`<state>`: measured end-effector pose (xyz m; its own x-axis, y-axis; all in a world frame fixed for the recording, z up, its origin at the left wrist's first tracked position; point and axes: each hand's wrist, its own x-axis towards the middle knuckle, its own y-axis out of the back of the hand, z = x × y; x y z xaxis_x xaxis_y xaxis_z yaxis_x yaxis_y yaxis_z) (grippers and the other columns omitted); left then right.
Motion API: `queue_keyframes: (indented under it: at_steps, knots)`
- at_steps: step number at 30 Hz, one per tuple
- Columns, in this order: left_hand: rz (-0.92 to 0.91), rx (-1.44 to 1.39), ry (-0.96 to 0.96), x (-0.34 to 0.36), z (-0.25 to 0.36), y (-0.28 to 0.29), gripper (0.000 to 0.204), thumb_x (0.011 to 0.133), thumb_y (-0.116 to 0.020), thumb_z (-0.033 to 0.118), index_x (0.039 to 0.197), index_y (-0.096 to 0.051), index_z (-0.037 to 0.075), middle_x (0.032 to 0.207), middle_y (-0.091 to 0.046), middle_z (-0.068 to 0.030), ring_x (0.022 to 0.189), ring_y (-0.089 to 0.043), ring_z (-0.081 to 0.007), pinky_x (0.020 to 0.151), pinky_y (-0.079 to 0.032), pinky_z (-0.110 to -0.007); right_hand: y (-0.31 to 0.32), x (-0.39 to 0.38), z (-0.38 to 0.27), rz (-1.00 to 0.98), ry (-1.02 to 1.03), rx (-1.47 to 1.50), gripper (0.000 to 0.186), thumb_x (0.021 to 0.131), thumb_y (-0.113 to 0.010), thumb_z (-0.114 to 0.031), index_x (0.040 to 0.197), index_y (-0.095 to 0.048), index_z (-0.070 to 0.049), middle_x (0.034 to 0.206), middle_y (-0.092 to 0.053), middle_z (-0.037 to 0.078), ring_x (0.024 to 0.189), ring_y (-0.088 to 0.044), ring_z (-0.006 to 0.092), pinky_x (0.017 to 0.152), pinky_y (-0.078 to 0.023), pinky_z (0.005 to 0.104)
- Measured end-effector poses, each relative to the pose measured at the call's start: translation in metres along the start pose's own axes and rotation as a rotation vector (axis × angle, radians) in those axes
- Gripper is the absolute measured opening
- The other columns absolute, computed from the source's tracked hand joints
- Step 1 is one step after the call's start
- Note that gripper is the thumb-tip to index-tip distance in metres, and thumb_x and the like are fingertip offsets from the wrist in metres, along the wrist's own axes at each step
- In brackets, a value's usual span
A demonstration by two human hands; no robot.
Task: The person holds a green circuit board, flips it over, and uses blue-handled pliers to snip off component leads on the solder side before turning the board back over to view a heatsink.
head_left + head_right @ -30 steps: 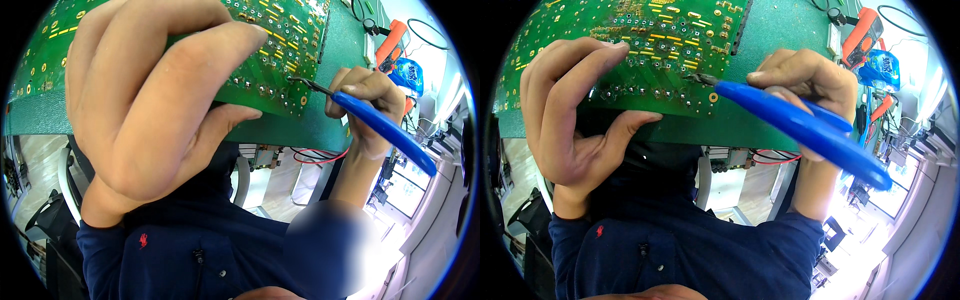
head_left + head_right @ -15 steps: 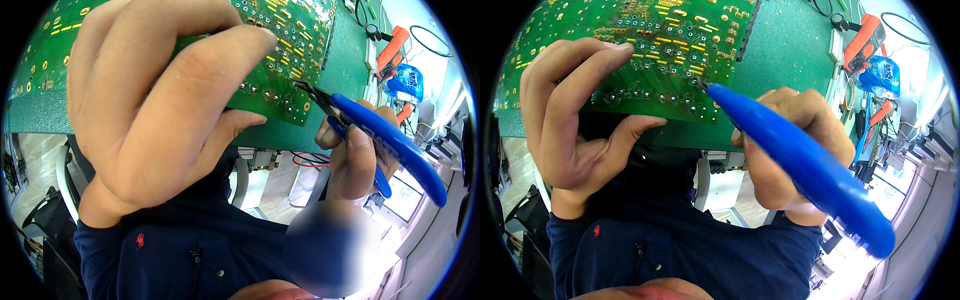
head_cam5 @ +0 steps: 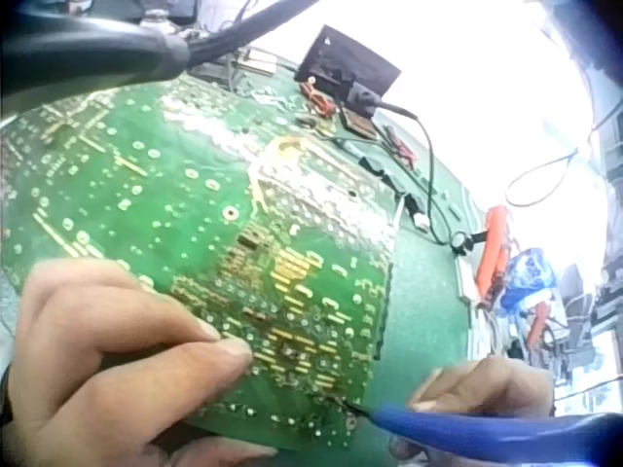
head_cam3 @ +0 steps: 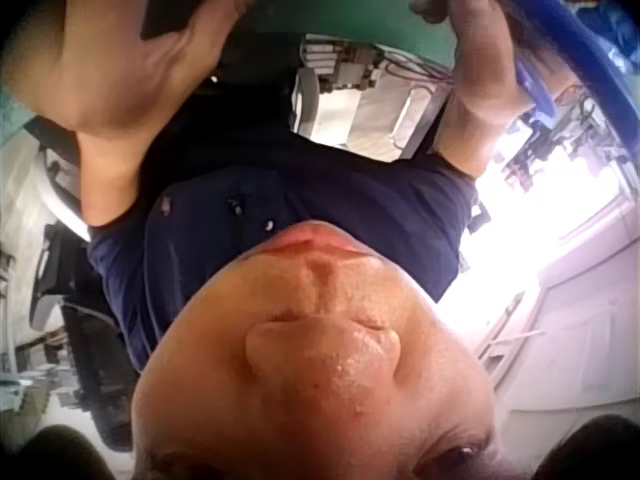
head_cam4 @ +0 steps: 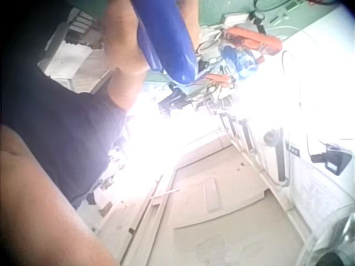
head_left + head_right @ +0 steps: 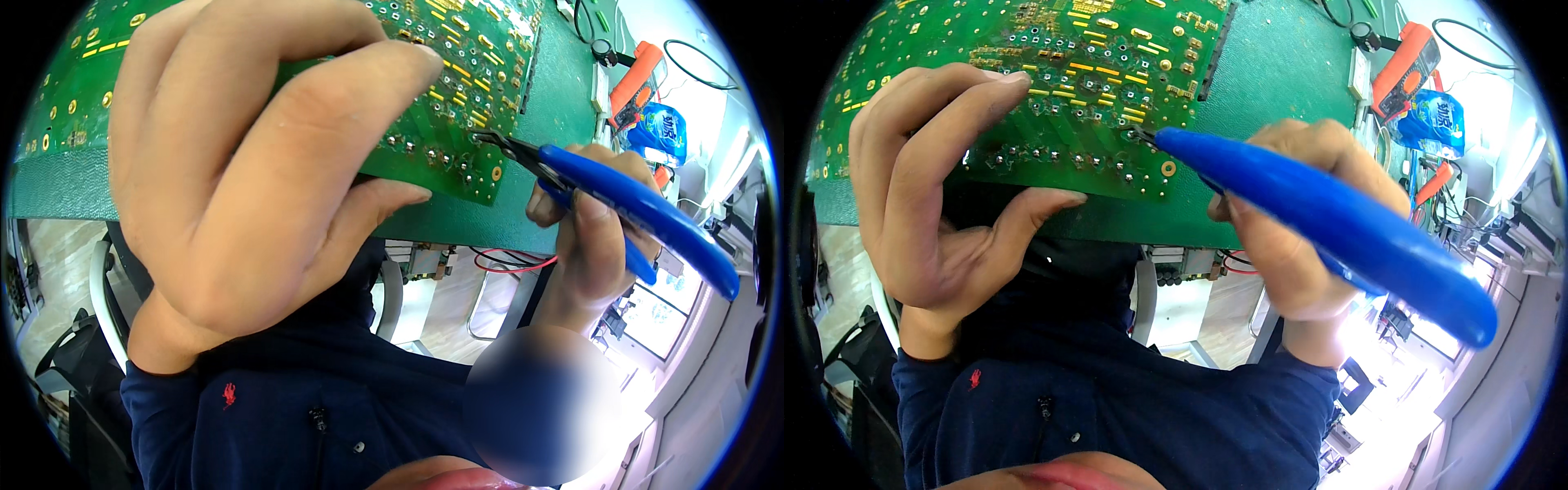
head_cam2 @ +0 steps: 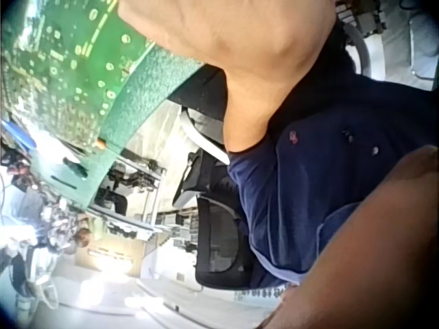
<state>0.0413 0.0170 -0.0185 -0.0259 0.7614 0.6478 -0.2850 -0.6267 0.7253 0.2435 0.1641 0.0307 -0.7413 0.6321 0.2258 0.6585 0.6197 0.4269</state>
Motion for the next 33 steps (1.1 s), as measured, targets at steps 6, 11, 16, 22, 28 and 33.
queue_keyframes:
  at_steps: [6,11,16,22,28,33]
  knots:
    - [0.022,-0.018,-0.015,0.001,0.000,-0.002,0.059,0.068,-0.085,0.029,0.114,-0.065,-0.001,0.106,-0.064,-0.0143,0.093,-0.059,-0.0283,0.078,-0.047,-0.037,0.032,0.029,0.019,-0.358,0.120,0.091,0.026,0.087,-0.065,-0.016,0.096,-0.062,0.008,0.076,-0.062,0.016,0.059,-0.057,0.0169,0.050,-0.044,0.0240]
    - [0.020,-0.008,-0.025,0.001,-0.002,-0.001,0.057,0.067,-0.084,0.029,0.113,-0.066,-0.001,0.105,-0.065,-0.0138,0.092,-0.059,-0.0284,0.079,-0.047,-0.038,0.039,0.045,0.018,-0.466,0.088,0.099,0.028,0.086,-0.068,-0.016,0.096,-0.063,0.009,0.076,-0.062,0.015,0.059,-0.056,0.0161,0.048,-0.042,0.0228]
    - [0.047,-0.003,-0.005,0.003,0.000,-0.002,0.055,0.067,-0.083,0.030,0.111,-0.068,0.001,0.105,-0.065,-0.0120,0.093,-0.059,-0.0290,0.081,-0.046,-0.038,0.040,0.049,0.007,-0.476,0.151,0.006,0.029,0.086,-0.070,-0.018,0.094,-0.063,0.009,0.073,-0.061,0.015,0.056,-0.055,0.0160,0.047,-0.042,0.0233]
    - [0.070,0.008,0.040,-0.001,0.001,-0.003,0.054,0.068,-0.082,0.032,0.110,-0.068,0.003,0.105,-0.065,-0.0107,0.094,-0.059,-0.0295,0.083,-0.046,-0.039,0.019,0.024,-0.001,-0.273,0.121,-0.050,0.018,0.086,-0.067,-0.008,0.089,-0.060,0.008,0.070,-0.061,0.016,0.058,-0.058,0.0171,0.051,-0.044,0.0244]
    - [0.093,-0.029,0.026,-0.002,0.000,-0.008,0.053,0.068,-0.081,0.033,0.111,-0.068,0.003,0.106,-0.065,-0.0101,0.095,-0.059,-0.0295,0.084,-0.046,-0.039,-0.007,-0.012,-0.008,0.011,-0.009,-0.064,0.019,0.089,-0.059,-0.012,0.087,-0.055,0.006,0.067,-0.058,0.017,0.052,-0.055,0.0196,0.048,-0.045,0.0287]
    - [0.072,-0.003,0.022,-0.001,0.001,-0.006,0.053,0.068,-0.081,0.032,0.111,-0.068,0.004,0.106,-0.065,-0.0102,0.095,-0.059,-0.0290,0.084,-0.045,-0.039,-0.029,-0.025,-0.013,0.284,-0.201,0.015,0.029,0.089,-0.055,-0.014,0.099,-0.060,0.013,0.063,-0.058,0.015,0.054,-0.056,0.0221,0.048,-0.045,0.0297]
